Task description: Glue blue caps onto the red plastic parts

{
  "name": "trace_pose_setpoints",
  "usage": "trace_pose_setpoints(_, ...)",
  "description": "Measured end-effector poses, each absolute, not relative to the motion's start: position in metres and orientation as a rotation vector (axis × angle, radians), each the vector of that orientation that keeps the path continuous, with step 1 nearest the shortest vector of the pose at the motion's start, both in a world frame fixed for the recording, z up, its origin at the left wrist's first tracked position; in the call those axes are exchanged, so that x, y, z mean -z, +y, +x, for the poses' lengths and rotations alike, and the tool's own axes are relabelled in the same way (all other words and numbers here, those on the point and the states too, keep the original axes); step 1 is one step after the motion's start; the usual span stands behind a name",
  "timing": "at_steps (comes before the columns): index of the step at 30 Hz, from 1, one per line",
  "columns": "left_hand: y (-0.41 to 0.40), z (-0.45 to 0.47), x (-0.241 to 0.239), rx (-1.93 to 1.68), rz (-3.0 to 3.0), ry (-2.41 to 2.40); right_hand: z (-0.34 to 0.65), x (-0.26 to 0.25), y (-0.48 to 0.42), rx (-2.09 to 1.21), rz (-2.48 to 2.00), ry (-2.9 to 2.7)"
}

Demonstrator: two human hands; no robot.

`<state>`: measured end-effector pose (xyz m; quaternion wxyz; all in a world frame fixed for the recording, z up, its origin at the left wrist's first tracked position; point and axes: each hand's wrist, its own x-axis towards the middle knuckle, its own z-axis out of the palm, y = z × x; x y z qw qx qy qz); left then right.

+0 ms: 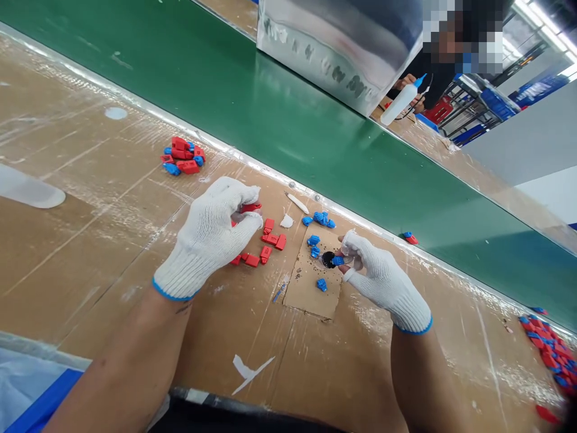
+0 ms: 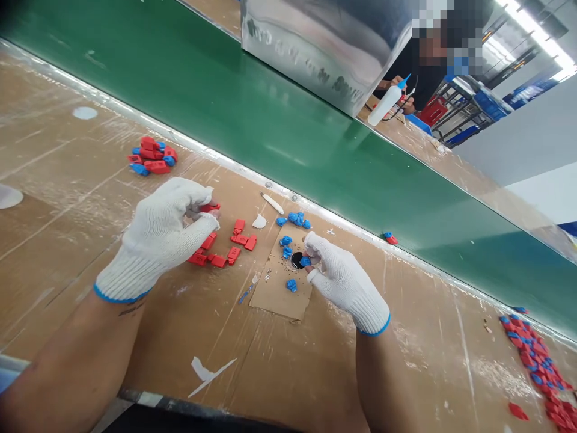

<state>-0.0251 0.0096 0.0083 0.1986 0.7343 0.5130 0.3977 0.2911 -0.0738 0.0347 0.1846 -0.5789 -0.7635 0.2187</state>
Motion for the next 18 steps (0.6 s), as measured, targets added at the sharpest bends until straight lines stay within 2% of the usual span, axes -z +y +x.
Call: trace_pose_setpoints(18, 0.01, -0.029, -0.007, -1.144, 2.085, 1.425, 0.286, -0.045, -0.062, -0.61, -1.601, -2.404)
